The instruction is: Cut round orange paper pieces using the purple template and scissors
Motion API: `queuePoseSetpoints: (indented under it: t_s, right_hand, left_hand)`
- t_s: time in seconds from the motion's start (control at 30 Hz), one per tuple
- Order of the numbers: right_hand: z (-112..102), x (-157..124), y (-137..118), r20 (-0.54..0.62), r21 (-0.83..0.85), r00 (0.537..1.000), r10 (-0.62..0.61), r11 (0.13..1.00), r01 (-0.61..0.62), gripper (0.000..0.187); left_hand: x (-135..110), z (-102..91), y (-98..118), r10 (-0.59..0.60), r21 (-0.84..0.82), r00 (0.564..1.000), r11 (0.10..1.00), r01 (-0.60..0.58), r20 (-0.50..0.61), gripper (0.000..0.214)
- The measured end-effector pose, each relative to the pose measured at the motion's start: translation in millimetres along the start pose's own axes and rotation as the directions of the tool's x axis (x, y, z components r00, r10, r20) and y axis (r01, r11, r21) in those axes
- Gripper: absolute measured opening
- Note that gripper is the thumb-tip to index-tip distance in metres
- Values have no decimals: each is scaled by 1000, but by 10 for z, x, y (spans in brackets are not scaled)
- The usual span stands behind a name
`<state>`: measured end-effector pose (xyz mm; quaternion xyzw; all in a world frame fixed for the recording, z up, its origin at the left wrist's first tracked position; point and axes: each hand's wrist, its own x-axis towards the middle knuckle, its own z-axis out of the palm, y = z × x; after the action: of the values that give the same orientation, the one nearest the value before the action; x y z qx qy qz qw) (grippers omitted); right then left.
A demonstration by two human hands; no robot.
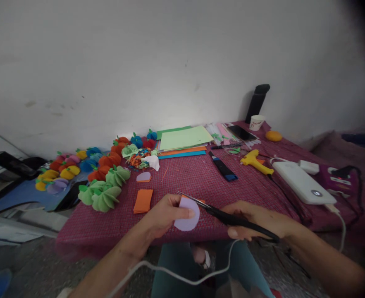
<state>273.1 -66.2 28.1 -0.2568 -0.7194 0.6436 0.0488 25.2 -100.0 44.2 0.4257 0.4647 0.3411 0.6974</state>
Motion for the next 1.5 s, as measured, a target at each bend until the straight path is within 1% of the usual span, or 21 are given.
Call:
queuePoseSetpoints:
  t_s: [0.2,0.47,0.73,0.87,0.93,1.1,1.27,1.4,1.5]
  right_hand:
    - [-71,-29,-33,35,-51,999,6,999,-4,40]
    - [-96,-50,-57,38,-86,999,15,996,-11,36]
    - [-172,-53,-131,44,-176,999,-2,984,10,34]
    - [-185,-39,-147,60,-171,998,14,985,-3,35]
    - [-186,-30,-147,49,-169,999,20,986,-11,36]
    - [-216,1,-144,66,-197,997,26,980,-13,35]
    - [-275,70,-125,72,-212,997,38,977,-22,34]
    - [-332,148,-115,51,-226,996,71,972,-58,35]
    - [-382,213,-115,67,-211,994,81,975,-65,34]
  left_hand:
    - [-2,-7,9,-33,28,999,999,33,6,27]
    - [-5,-19,-5,-49,60,999,997,47,21,23]
    - [-10,-20,22,-56,76,997,996,52,50,21]
    - [-3,-30,37,-67,95,997,994,62,41,22]
    - [0,-36,38,-72,98,997,993,67,39,23]
    - [22,-56,23,-73,76,997,995,70,34,21]
    - [81,-100,10,-72,71,997,995,70,29,18]
    - [144,-172,-18,-72,61,997,996,70,37,17]
    - [194,-232,-45,-78,51,996,996,76,31,16]
